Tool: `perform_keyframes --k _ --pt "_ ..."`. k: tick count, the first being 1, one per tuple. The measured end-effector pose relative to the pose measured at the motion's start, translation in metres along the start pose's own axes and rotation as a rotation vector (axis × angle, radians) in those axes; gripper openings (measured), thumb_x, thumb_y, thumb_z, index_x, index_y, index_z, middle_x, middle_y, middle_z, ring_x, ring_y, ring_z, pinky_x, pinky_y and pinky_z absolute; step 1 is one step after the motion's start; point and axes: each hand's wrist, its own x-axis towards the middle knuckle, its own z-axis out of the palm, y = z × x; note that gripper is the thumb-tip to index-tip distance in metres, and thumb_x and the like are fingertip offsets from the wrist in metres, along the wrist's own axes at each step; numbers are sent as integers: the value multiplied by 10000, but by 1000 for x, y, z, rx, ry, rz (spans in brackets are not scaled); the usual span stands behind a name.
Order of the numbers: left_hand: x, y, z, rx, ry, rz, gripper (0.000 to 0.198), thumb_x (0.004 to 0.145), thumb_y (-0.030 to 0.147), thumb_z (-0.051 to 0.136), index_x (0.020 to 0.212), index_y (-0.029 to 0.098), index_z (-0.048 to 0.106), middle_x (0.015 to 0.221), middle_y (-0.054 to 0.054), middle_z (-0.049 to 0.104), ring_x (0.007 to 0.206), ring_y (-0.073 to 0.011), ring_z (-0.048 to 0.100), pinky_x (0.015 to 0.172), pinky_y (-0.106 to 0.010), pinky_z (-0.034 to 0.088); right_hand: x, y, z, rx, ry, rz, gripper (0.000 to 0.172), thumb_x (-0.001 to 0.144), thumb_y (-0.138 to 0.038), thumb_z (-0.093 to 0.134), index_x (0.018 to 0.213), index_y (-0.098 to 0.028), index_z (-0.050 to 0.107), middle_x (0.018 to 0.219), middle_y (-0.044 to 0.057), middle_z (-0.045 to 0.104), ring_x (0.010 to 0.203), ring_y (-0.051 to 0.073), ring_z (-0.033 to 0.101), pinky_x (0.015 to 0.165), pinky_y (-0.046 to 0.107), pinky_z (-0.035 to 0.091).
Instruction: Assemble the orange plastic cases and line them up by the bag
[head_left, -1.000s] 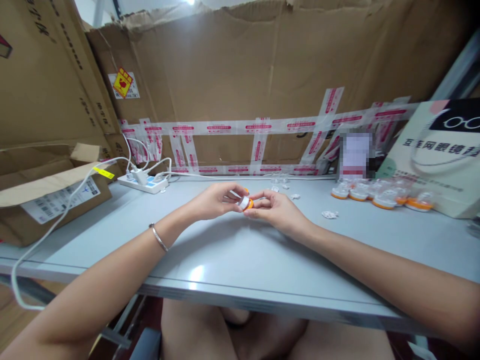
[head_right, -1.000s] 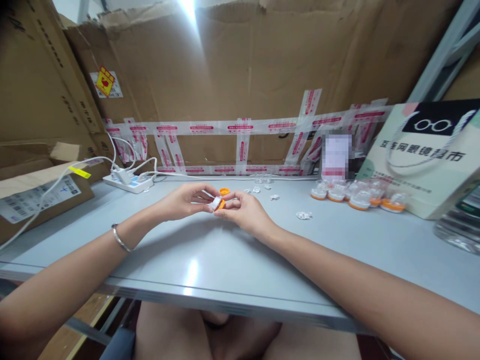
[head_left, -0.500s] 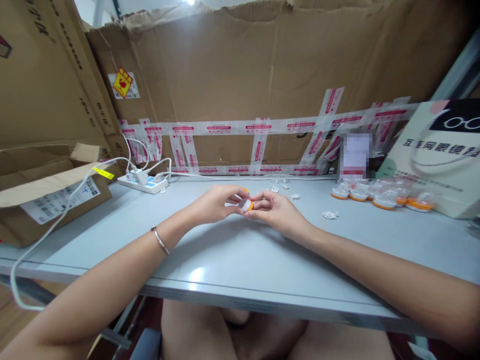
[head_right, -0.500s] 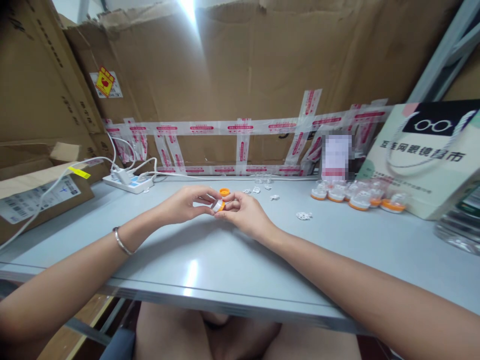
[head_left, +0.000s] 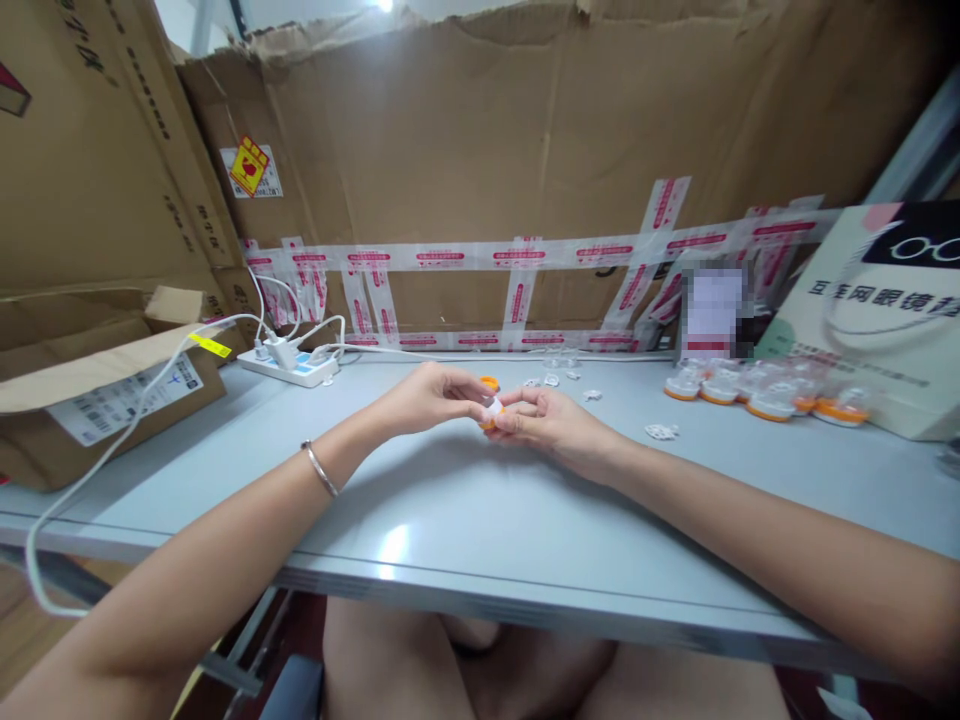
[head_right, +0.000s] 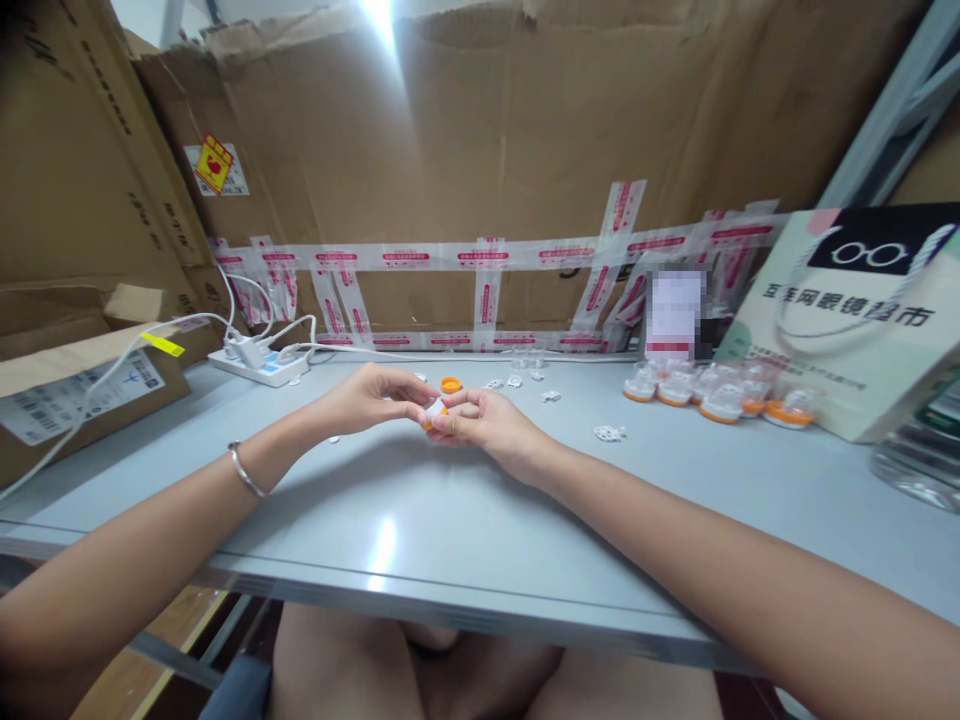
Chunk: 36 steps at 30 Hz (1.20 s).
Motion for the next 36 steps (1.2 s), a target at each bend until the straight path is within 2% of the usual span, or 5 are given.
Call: perform_keyframes --k 6,13,17,24,36 --pt "0 1 -2 -53 38 -97 261 666 315 653 802 92 648 720 -56 645 667 -116 577 632 -249 470 -1 0 -2 96 -131 32 222 693 -292 666 860 -155 613 804 23 663 712 83 611 769 234 472" --pt "0 3 1 3 54 -127 315 680 381 634 808 92 627 666 -45 619 618 -100 557 588 -230 459 1 2 -4 122 -151 47 207 702 -303 656 853 -162 651 841 31 660 730 85 603 803 235 464" --pt "-1 2 3 14 45 -99 309 686 334 636 883 95 619 702 -55 639 652 -110 577 606 -226 460 1 3 -4 98 -175 25 248 697 -304 659 901 -162 657 929 42 651 806 91 600 848 236 449" --pt "-4 7 -3 149 -66 35 278 692 215 624 953 118 625 869 -69 649 741 -126 578 648 -231 454 1 9 -1 57 -122 38 263 608 -293 725 825 -152 682 823 26 662 788 102 609 880 274 441" --pt "-6 14 -4 262 -97 -5 245 687 165 605 928 124 626 807 -49 659 737 -128 587 645 -220 457 1 13 1 50 -95 38 317 578 -233 741 876 -156 662 801 27 674 752 103 614 810 258 458"
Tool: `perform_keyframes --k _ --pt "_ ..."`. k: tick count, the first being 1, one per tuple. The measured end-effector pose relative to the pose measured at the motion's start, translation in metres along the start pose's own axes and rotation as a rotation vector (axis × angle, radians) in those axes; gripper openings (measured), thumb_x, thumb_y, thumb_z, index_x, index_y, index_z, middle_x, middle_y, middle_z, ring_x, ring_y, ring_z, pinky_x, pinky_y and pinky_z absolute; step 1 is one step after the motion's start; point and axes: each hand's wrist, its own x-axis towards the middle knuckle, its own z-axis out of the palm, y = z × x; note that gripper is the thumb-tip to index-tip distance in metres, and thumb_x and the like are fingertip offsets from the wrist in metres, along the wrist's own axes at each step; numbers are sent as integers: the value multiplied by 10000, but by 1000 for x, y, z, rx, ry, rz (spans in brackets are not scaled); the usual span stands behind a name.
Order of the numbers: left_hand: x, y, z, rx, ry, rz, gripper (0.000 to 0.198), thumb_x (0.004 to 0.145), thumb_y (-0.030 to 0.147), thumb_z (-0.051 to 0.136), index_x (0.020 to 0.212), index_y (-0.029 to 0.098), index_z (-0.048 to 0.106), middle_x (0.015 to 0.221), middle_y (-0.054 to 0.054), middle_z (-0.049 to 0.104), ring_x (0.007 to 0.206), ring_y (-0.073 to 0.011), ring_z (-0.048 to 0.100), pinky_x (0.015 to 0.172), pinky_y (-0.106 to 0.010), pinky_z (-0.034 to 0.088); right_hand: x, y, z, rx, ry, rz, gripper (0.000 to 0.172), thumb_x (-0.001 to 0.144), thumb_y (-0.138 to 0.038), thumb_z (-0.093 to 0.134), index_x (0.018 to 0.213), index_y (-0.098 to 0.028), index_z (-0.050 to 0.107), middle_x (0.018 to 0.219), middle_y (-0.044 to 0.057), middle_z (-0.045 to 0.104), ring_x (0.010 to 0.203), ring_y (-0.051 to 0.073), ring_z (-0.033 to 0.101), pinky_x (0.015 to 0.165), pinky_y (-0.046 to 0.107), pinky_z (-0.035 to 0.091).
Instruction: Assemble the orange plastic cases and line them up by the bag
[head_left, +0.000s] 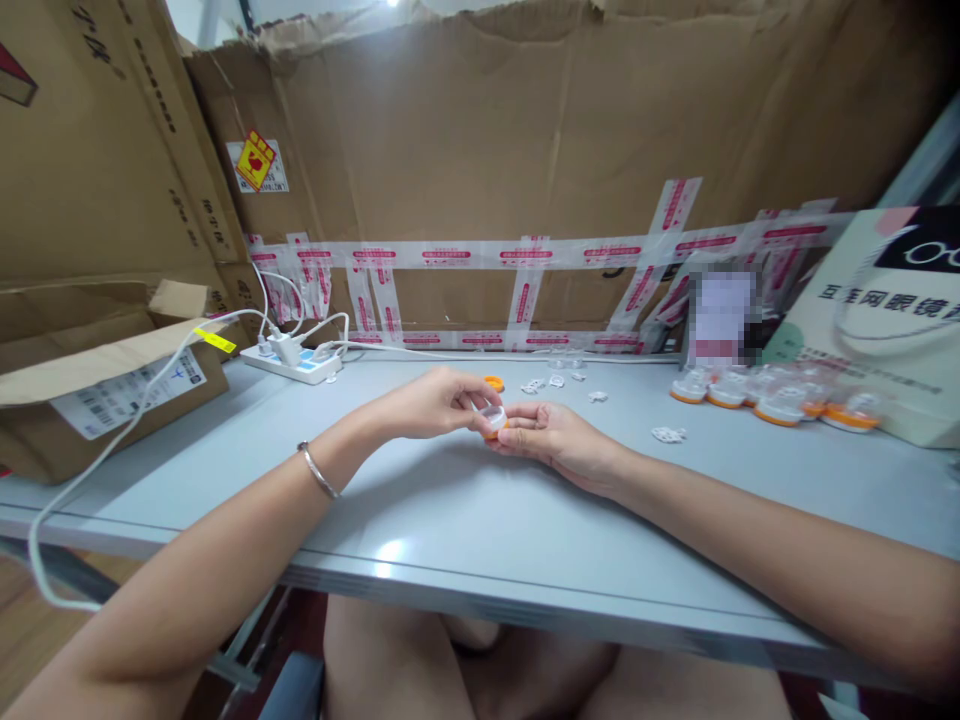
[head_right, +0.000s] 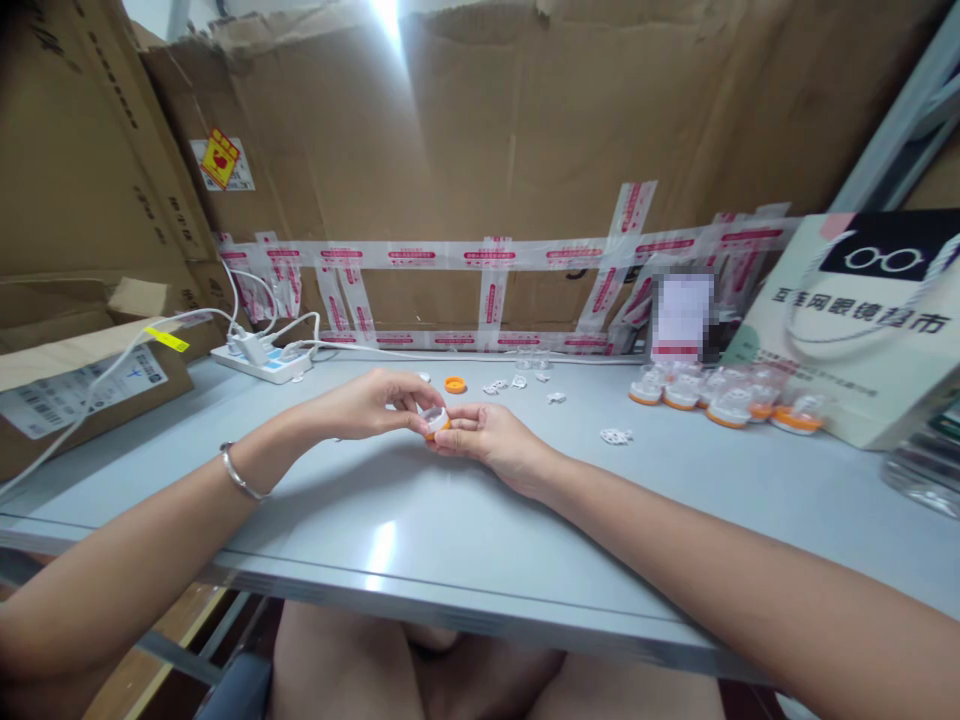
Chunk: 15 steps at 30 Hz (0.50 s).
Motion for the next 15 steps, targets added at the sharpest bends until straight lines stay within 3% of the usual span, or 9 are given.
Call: perform_keyframes --k 9,15 --pt "1 -8 -1 -135 -54 -44 254 732 233 577 952 112 612 815 -54 654 747 -123 599 659 -217 466 -1 -7 0 56 -114 47 183 651 -221 696 806 -131 659 761 10 625 696 60 571 742 192 449" --pt "0 -7 -3 -151 -71 -33 282 732 267 583 967 113 611 857 -65 656 770 -131 602 681 -228 470 -1 -7 -3 58 -139 55 207 654 -209 697 836 -127 645 783 18 627 724 65 583 761 200 452"
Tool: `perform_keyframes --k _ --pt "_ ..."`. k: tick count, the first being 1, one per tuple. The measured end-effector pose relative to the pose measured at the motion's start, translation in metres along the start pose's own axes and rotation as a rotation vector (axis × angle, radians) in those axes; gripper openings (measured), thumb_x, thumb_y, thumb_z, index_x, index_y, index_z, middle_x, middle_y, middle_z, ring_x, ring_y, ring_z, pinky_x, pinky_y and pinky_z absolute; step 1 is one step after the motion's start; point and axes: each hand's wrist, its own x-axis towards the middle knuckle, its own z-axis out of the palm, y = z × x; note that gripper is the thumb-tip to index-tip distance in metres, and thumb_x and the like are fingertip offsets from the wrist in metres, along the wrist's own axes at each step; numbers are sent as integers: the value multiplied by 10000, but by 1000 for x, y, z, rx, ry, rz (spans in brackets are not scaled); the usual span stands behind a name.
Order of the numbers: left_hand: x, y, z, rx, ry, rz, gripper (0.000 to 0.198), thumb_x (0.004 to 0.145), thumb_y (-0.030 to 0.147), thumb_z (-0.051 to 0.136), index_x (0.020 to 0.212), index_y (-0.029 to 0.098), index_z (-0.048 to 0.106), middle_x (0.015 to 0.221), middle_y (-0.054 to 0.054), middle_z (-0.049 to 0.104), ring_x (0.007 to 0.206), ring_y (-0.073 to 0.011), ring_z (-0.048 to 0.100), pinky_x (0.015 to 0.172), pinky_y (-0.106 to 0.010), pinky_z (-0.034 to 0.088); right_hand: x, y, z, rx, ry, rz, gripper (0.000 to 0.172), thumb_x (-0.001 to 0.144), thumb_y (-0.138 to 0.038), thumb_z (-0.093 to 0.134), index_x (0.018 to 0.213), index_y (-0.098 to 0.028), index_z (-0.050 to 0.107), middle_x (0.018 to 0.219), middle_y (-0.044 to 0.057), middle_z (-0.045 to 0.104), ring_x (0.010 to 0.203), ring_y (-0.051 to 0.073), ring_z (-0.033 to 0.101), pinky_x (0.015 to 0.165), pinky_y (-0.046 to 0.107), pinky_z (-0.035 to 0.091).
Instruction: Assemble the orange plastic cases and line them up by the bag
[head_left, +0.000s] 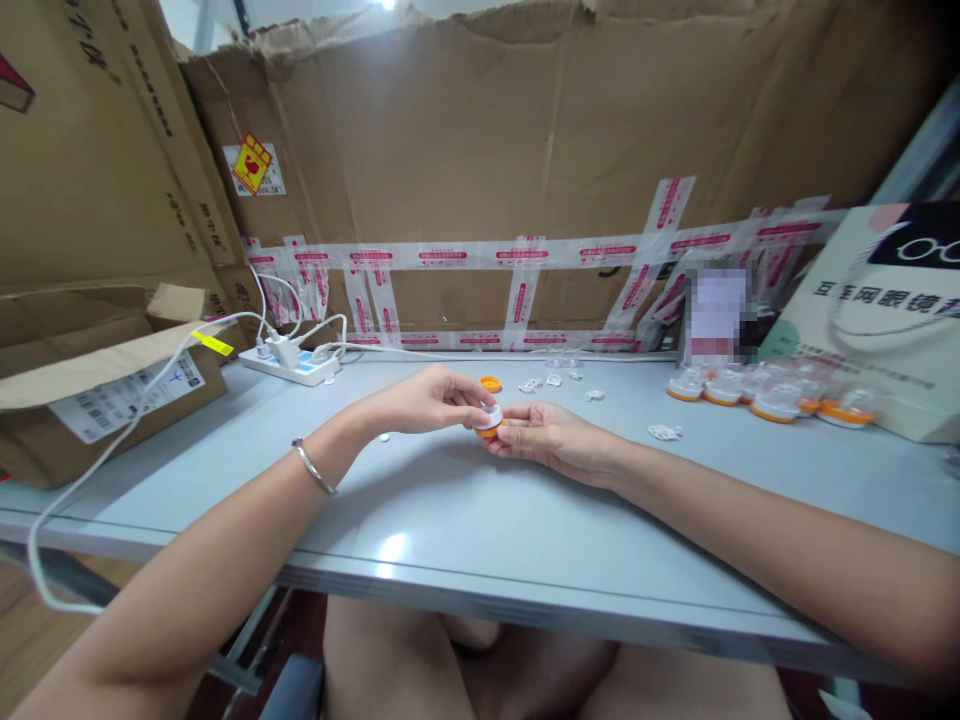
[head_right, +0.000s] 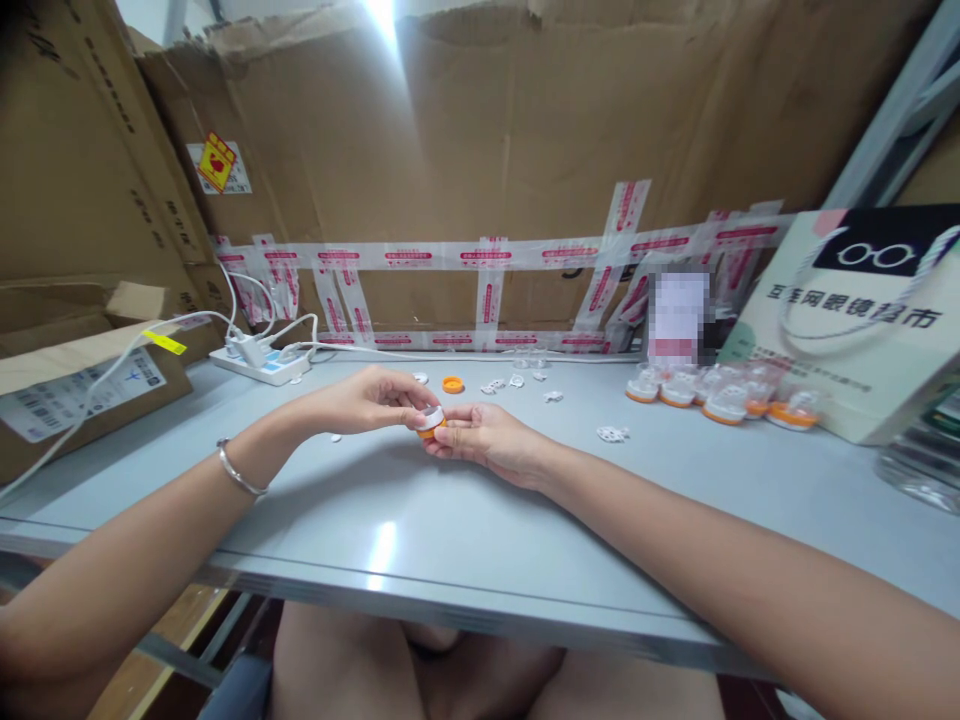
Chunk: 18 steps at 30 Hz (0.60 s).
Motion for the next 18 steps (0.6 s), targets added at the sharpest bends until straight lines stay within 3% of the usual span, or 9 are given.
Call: perform_keyframes --k 11,18 --pt "-1 6 4 134 18 15 269 696 208 613 943 104 605 814 -60 647 732 -123 579 646 -222 454 1 4 2 -2 63 7 244 612 -218 732 827 -128 659 762 23 649 696 75 596 739 211 468" --pt "-1 6 4 6 73 -9 243 685 210 616 898 93 607 735 -47 646 687 -118 588 647 -240 469 -2 0 6 -20 109 -32 231 616 -247 731 802 -130 662 738 22 650 676 75 588 734 222 457"
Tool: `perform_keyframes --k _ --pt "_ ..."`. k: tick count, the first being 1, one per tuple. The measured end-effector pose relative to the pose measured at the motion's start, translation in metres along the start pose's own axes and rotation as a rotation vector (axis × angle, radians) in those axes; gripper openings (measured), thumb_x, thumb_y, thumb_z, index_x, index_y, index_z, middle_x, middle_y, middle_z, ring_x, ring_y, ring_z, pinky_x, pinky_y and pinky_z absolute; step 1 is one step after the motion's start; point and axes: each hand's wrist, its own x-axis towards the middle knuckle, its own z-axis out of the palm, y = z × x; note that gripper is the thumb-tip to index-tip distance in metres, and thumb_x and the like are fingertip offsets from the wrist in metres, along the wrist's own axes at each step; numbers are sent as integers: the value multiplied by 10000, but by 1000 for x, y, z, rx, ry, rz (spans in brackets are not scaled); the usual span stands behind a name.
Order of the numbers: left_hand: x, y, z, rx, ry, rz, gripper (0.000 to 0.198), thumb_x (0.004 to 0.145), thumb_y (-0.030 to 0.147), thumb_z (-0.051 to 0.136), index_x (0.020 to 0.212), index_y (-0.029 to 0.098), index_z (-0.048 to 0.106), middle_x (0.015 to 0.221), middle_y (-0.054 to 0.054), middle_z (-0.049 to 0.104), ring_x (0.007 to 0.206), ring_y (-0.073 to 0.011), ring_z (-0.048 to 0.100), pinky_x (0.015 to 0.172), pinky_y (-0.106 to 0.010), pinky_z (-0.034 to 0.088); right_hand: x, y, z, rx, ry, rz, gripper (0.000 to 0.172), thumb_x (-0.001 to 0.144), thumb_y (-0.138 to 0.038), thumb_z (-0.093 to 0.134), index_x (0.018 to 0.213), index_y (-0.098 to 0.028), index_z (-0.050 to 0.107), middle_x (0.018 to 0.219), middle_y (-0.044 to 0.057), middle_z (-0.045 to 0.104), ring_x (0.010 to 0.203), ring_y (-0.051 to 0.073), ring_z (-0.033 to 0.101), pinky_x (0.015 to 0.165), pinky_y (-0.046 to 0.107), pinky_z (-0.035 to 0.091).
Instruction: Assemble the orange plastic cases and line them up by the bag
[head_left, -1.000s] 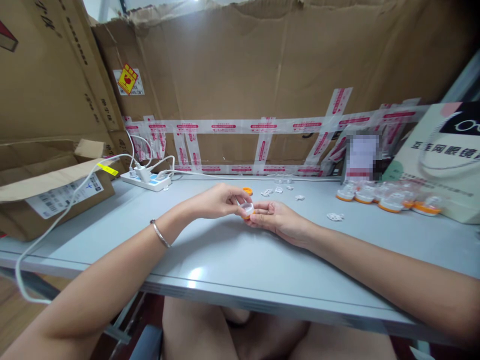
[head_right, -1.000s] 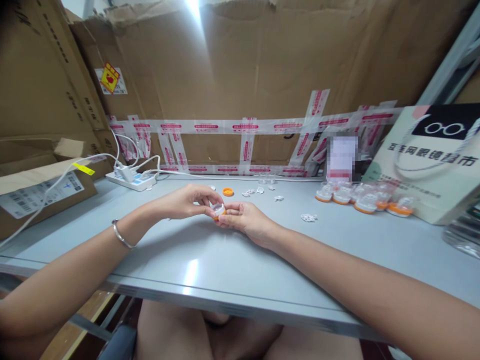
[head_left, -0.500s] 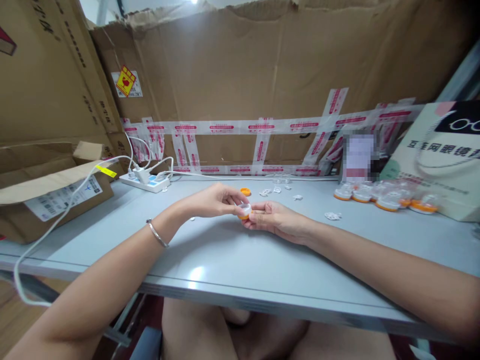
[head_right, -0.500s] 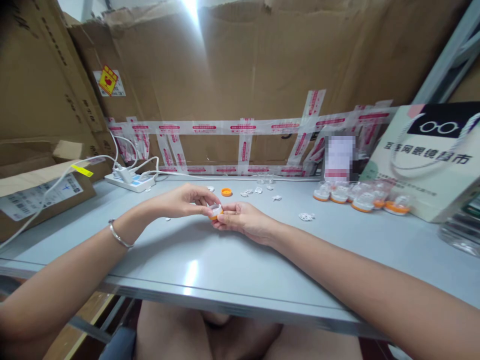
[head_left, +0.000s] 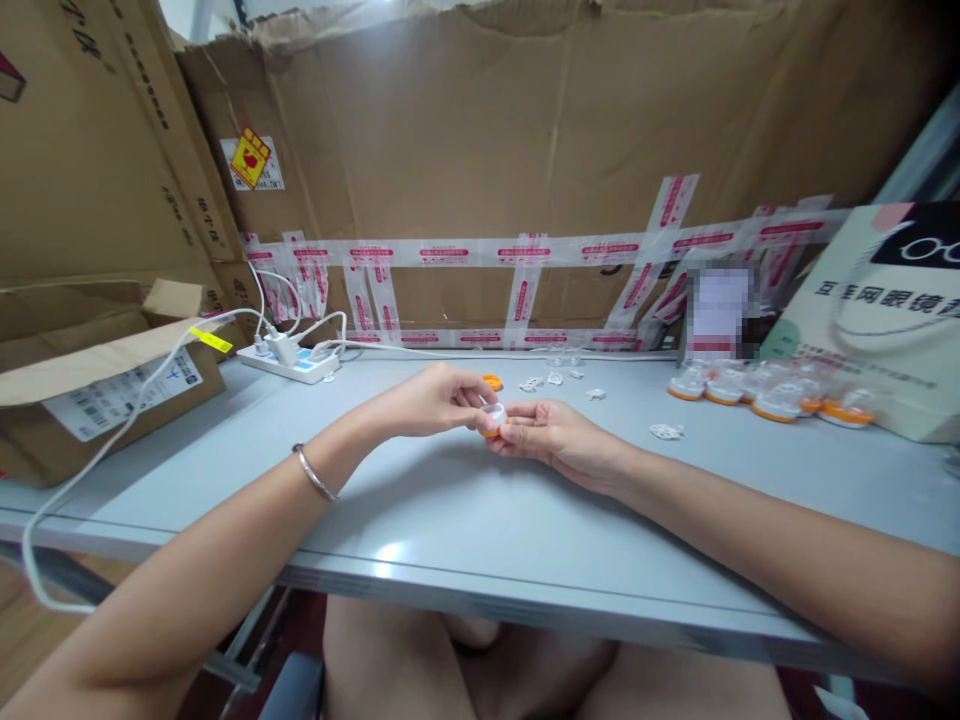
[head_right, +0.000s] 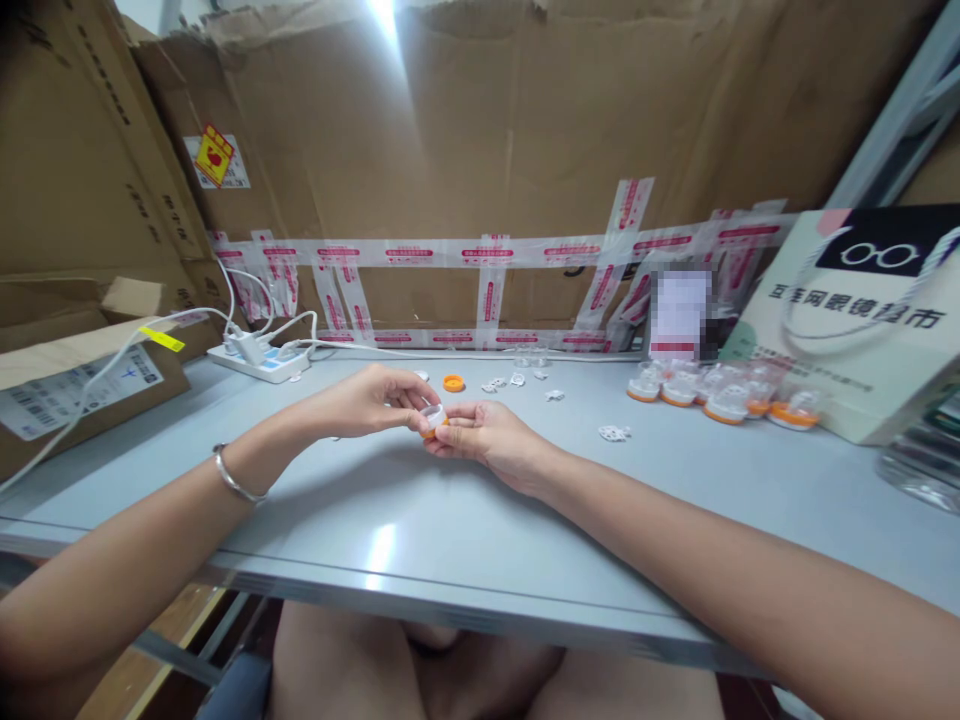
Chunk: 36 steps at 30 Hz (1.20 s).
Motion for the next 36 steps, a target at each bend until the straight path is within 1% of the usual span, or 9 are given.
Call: perform_keyframes --k 3,7,12,16,20,22,29,33,36 --pt "1 -2 -1 -107 20 9 215 700 252 613 838 87 620 744 -48 639 682 -106 580 652 -238 470 -2 -5 1 42 -37 -1 203 656 -271 703 793 -127 662 736 16 642 668 59 583 722 196 459" --pt "2 -1 -1 -215 103 57 232 720 299 603 802 83 612 729 -40 619 663 -89 556 627 -220 458 -4 -12 1 95 -117 -39 192 684 -276 683 806 -130 661 731 2 631 661 40 575 702 158 455" --pt "1 1 -1 -197 187 126 272 788 344 512 758 92 610 672 -15 583 613 -65 517 607 -199 437 -5 -15 -1 135 -163 -65 197 665 -282 699 793 -137 660 739 1 636 663 39 577 702 153 453" --pt "-1 3 -2 -186 173 131 263 758 354 559 810 102 614 728 -32 610 676 -90 552 639 -219 448 -5 -15 -2 125 -163 -61 197 680 -289 686 805 -138 662 764 8 646 686 47 590 730 168 460" --pt "-4 6 -4 -57 149 142 318 690 375 634 880 120 626 771 -47 626 709 -114 558 630 -232 439 -5 -16 1 71 -132 -80 185 702 -265 667 844 -147 657 808 16 652 783 74 605 817 212 453" --pt "-5 8 -7 -25 146 140 324 688 371 636 893 120 628 779 -50 625 714 -117 555 632 -236 435 -5 -15 3 54 -92 -92 195 689 -238 678 866 -161 650 833 9 654 819 85 606 866 242 439" --pt "-10 12 -17 -230 176 94 265 717 291 619 911 113 591 809 -45 608 743 -109 562 670 -240 452 -4 -13 4 -7 6 -160 322 618 -210 727 914 -191 601 845 10 675 808 110 625 894 324 441" --pt "-12 12 -21 -300 109 123 262 710 247 634 933 126 572 876 -45 607 811 -116 571 744 -262 463 -8 -15 7 -131 51 -234 352 603 -232 733 914 -192 573 869 17 680 821 131 634 865 338 465" --pt "-14 12 -25 -304 52 156 310 716 223 630 1005 141 554 933 -54 600 854 -123 569 765 -263 467 -11 -16 9 -241 74 -283 352 607 -263 725 911 -197 558 878 25 687 851 156 639 843 354 482"
